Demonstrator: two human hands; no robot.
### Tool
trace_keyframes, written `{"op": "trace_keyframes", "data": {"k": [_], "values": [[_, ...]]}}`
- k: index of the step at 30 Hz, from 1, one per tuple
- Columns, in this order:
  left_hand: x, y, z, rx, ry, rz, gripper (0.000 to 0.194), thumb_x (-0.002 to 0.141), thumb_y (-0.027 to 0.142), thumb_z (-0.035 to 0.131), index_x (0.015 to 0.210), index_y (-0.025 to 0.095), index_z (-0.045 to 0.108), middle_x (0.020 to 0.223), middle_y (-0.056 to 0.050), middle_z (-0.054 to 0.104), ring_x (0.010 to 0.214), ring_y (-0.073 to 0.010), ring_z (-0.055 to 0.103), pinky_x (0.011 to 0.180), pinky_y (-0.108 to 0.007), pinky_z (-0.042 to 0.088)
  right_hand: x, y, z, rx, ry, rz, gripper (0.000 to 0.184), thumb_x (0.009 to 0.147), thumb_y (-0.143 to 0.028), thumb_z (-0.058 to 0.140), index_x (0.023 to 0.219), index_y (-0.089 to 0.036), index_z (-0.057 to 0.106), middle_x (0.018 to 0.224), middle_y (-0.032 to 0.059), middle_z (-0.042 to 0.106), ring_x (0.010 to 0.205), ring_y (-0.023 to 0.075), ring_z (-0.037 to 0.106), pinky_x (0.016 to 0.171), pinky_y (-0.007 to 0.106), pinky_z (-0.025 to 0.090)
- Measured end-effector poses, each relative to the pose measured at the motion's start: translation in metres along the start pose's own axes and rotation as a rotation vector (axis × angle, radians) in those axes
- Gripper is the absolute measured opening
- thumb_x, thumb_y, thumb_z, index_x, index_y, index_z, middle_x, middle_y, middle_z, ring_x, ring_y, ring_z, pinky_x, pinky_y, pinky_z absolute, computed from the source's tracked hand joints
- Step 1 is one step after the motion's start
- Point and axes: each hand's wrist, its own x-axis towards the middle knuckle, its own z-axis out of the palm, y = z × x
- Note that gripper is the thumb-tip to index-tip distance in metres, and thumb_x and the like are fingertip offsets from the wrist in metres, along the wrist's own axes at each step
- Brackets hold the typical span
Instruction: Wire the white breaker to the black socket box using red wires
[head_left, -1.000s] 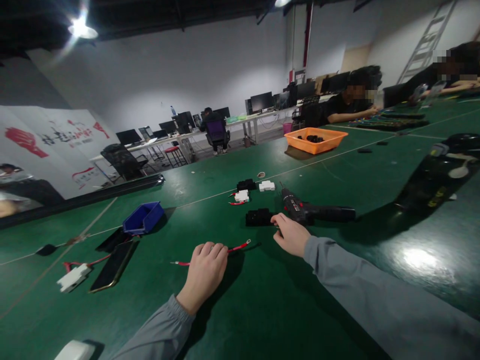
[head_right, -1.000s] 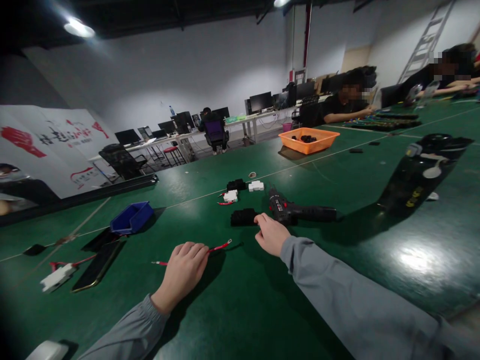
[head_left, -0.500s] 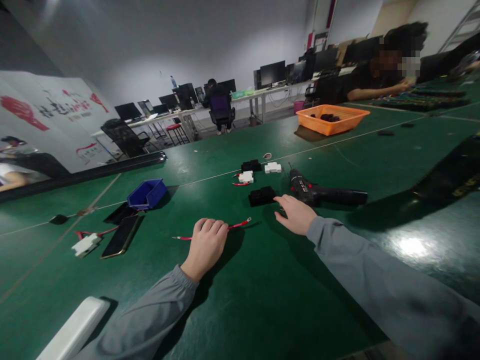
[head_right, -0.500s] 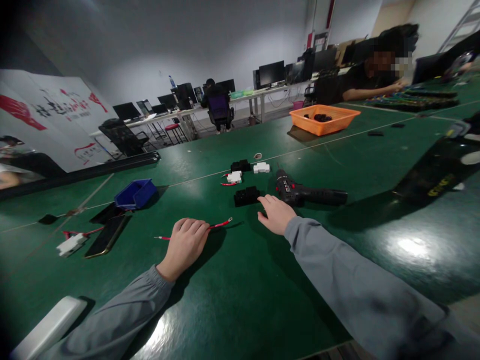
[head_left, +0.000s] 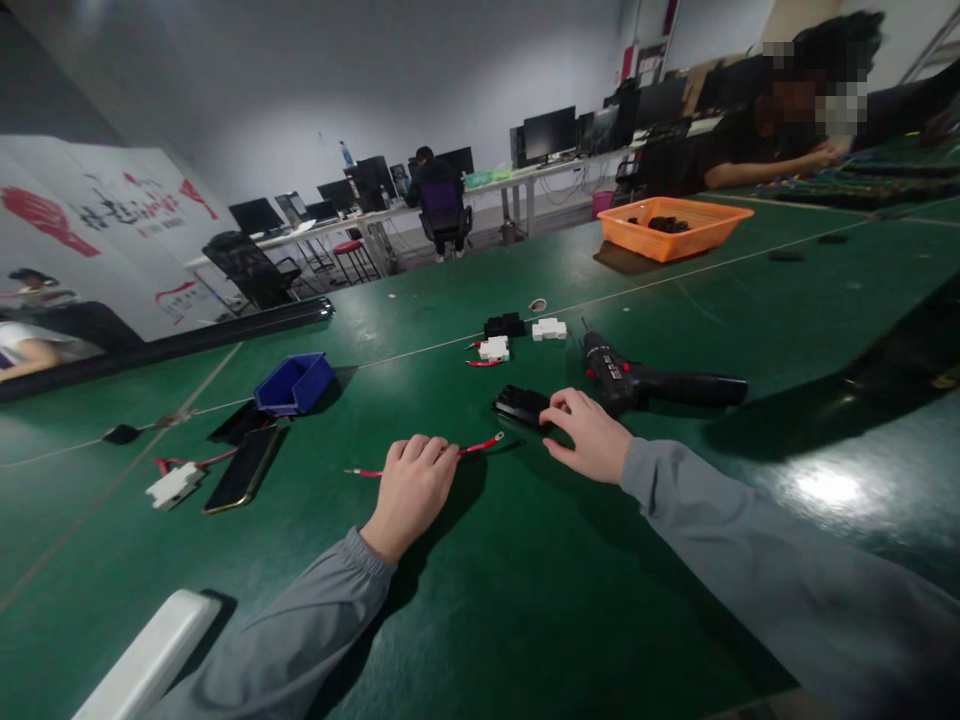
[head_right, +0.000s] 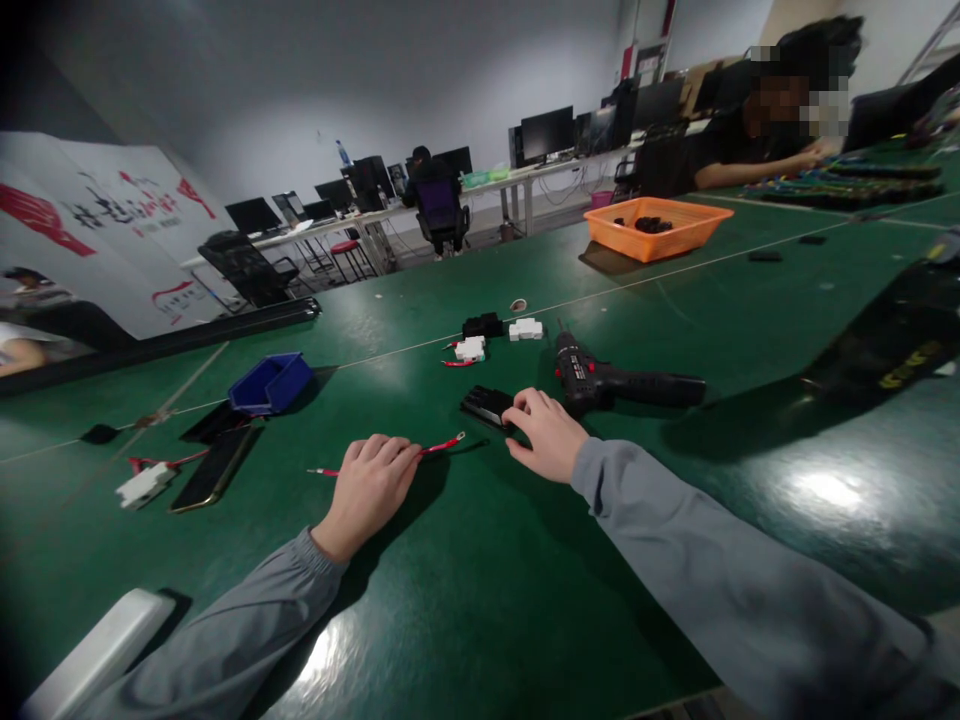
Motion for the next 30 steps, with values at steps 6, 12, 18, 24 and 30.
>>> {"op": "trace_keyframes", "data": {"k": [6,12,18,24,30], "values": [[0.002,0.001,-0.001,0.005,-0.027,-0.027,0.019,0.099,0.027,0.048,0.106,0.023,0.066,0.095,-0.005,0.067,0.090,-0.0210,0.055,0.076,-0.037,0.035,-0.006,-0.001,-0.001,0.063,0.007,0.000,0.020,0.085,-0.027,0.066,0.103,-0.019,0.061,0.119,0.0142,0.051,0.108,0.0310,0.054,0.092,0.049,0.049],[0.002,0.002,-0.001,0.008,-0.040,-0.043,0.019,0.099,0.029,0.048,0.105,0.023,0.066,0.091,-0.005,0.066,0.088,-0.0213,0.054,0.075,-0.037,0.033,-0.004,0.006,-0.001,0.071,-0.011,-0.006,0.013,0.084,-0.024,0.065,0.092,-0.017,0.057,0.106,0.0112,0.059,0.100,0.0287,0.056,0.087,0.047,0.050],[0.003,0.002,0.000,0.013,-0.038,-0.044,0.020,0.099,0.029,0.047,0.104,0.023,0.066,0.091,-0.005,0.065,0.087,-0.0211,0.053,0.075,-0.037,0.032,-0.004,0.008,-0.001,0.094,0.024,-0.018,0.014,0.084,-0.023,0.063,0.096,-0.016,0.059,0.102,0.0112,0.060,0.093,0.0271,0.057,0.083,0.045,0.052],[0.002,0.002,0.001,0.025,-0.040,-0.054,0.020,0.099,0.028,0.046,0.103,0.023,0.066,0.088,-0.005,0.064,0.086,-0.0210,0.052,0.074,-0.038,0.032,-0.006,0.006,-0.002,0.100,0.006,-0.054,0.023,0.085,-0.025,0.064,0.105,-0.013,0.062,0.106,0.0130,0.060,0.096,0.0277,0.057,0.087,0.047,0.054],[-0.001,0.000,0.001,0.007,-0.043,-0.027,0.021,0.100,0.026,0.045,0.108,0.024,0.064,0.094,-0.005,0.066,0.088,-0.0214,0.053,0.077,-0.039,0.033,-0.006,0.003,-0.005,0.133,-0.019,-0.067,0.025,0.083,-0.022,0.064,0.107,-0.015,0.062,0.107,0.0123,0.059,0.097,0.0275,0.057,0.084,0.046,0.056]]}}
